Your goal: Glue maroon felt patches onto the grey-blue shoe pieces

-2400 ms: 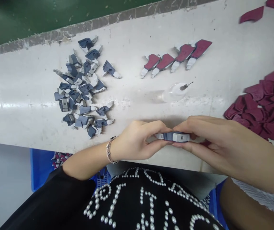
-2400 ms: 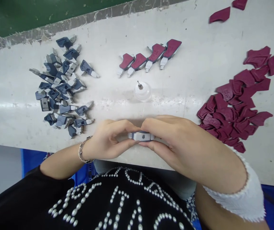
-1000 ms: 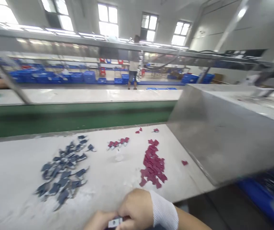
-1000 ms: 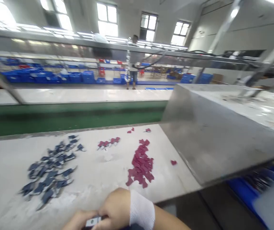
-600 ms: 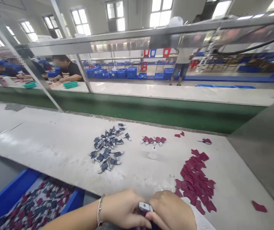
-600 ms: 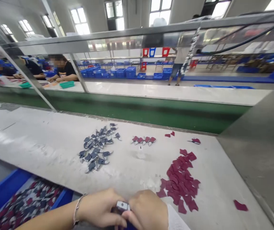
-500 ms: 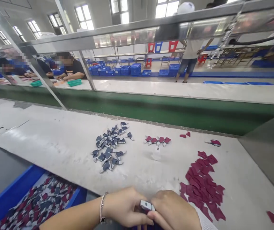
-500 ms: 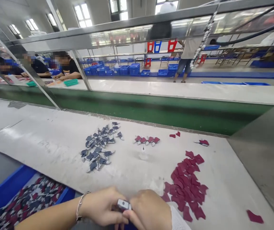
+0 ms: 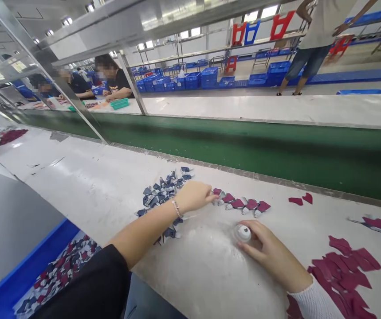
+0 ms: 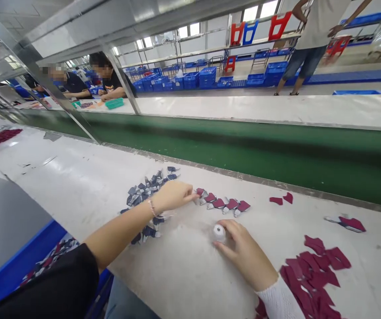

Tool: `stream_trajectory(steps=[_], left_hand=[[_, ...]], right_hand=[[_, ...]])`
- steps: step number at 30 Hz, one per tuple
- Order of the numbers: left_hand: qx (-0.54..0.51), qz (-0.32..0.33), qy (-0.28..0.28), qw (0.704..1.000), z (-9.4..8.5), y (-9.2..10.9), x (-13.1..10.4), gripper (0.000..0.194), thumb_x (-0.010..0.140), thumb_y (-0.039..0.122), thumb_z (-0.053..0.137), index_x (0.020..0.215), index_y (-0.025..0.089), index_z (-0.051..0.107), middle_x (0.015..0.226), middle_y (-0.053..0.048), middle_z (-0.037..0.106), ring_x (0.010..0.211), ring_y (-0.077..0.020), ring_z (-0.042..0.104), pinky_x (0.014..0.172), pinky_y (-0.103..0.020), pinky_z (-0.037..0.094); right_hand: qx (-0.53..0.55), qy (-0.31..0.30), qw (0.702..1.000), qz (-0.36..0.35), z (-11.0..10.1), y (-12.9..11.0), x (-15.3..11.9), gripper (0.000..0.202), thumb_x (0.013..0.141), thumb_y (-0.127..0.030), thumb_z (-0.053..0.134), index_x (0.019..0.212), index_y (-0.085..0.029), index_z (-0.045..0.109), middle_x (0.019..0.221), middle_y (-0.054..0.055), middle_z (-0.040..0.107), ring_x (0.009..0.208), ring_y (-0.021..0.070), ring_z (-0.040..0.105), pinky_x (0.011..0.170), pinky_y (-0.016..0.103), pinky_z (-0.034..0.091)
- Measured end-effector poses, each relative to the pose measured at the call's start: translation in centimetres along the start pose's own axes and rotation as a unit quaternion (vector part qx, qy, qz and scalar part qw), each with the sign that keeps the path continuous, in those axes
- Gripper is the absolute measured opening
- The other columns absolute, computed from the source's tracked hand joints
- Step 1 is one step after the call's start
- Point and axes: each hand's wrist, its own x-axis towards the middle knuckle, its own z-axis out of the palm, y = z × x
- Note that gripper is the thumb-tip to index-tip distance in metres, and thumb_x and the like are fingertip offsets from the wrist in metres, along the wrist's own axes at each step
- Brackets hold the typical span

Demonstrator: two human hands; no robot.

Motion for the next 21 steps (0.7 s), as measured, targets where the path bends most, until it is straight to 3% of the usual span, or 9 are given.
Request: stream_trajectory(steps=[3,6,9,12,14,16,18,19,21], left_hand=[[0.033,0.051,-0.012,0.998,-0.4,-2.0,-0.9,0.029,0.084,0.016,0.062,0.113,0.019,0.067,0.122,-0.011,0.064,0.116,-0.0275,0.056,0.097,-0.037,0.048],[0.039,0.061,-0.012,0.997,-0.9,-3.4,-1.0,0.026,0.087,0.006,0.051,0.107,0.013,0.067,0.113,-0.015,0.065,0.116,-0.0286,0.054,0.1,-0.043,0.048],[0.017,0.062,-0.001,0.998,-1.7,-2.9,-0.9,0.021,0.094,0.017,0.052,0.107,0.008,0.067,0.108,-0.017,0.068,0.115,-0.0303,0.056,0.103,-0.051,0.045],[-0.148,0.058,-0.019,0.987,-1.5,-0.8,-2.1,0.038,0.099,0.037,0.051,0.13,0.015,0.057,0.119,-0.012,0.067,0.111,-0.0227,0.062,0.098,-0.041,0.051],[-0.416,0.02,-0.107,0.903,0.0,0.9,-3.5,0.042,0.097,0.043,0.054,0.13,0.017,0.057,0.115,-0.01,0.07,0.103,-0.0179,0.067,0.093,-0.035,0.055],[-0.641,-0.042,-0.204,0.738,2.5,2.7,-4.7,0.034,0.092,0.039,0.064,0.117,0.015,0.062,0.109,-0.01,0.071,0.097,-0.0156,0.07,0.093,-0.034,0.056],[-0.747,-0.092,-0.241,0.612,5.4,4.2,-5.7,0.025,0.088,0.032,0.072,0.103,0.016,0.06,0.114,-0.01,0.07,0.098,-0.0149,0.071,0.096,-0.034,0.056],[-0.772,-0.11,-0.24,0.578,6.6,4.7,-6.0,0.024,0.087,0.03,0.073,0.098,0.017,0.056,0.116,-0.01,0.07,0.099,-0.0152,0.072,0.096,-0.034,0.056],[-0.788,-0.126,-0.228,0.558,8.5,5.4,-6.3,0.028,0.087,0.03,0.073,0.093,0.018,0.049,0.117,-0.01,0.071,0.099,-0.0157,0.073,0.092,-0.032,0.057]], right_hand=[[0.054,-0.018,0.998,0.02,-0.2,-0.5,-0.6,0.045,0.09,-0.06,0.055,0.118,-0.025,0.059,0.127,0.011,0.062,0.118,0.0317,0.059,0.103,0.048,0.047],[0.109,-0.012,0.991,0.074,-1.8,-1.5,-2.5,0.055,0.09,-0.065,0.053,0.13,-0.028,0.05,0.124,0.011,0.065,0.114,0.031,0.063,0.097,0.045,0.052],[0.166,0.044,0.975,0.144,-3.6,-2.0,-5.1,0.061,0.088,-0.068,0.052,0.138,-0.036,0.04,0.117,0.009,0.068,0.105,0.0327,0.066,0.089,0.047,0.055],[0.189,0.09,0.969,0.13,-4.6,-1.4,-7.9,0.052,0.082,-0.068,0.058,0.126,-0.041,0.055,0.124,0.006,0.064,0.104,0.0353,0.065,0.082,0.046,0.059],[0.187,0.131,0.967,0.113,-4.5,-1.1,-9.8,0.047,0.079,-0.069,0.059,0.12,-0.047,0.062,0.132,0.002,0.061,0.114,0.0373,0.061,0.083,0.046,0.06],[0.172,0.175,0.963,0.112,-3.9,-1.2,-11.4,0.042,0.08,-0.072,0.056,0.116,-0.053,0.064,0.126,0.001,0.064,0.114,0.0364,0.061,0.08,0.045,0.06],[0.151,0.197,0.962,0.109,-3.1,-1.8,-12.2,0.037,0.079,-0.075,0.056,0.11,-0.056,0.064,0.113,0.001,0.067,0.099,0.0338,0.065,0.071,0.044,0.059],[0.135,0.196,0.966,0.101,-2.7,-2.2,-12.2,0.035,0.078,-0.075,0.059,0.108,-0.057,0.063,0.108,0.002,0.068,0.093,0.0326,0.065,0.069,0.044,0.058],[0.094,0.184,0.975,0.079,-2.2,-2.7,-11.6,0.035,0.078,-0.074,0.063,0.107,-0.055,0.063,0.103,0.001,0.068,0.088,0.0302,0.066,0.074,0.044,0.058]])
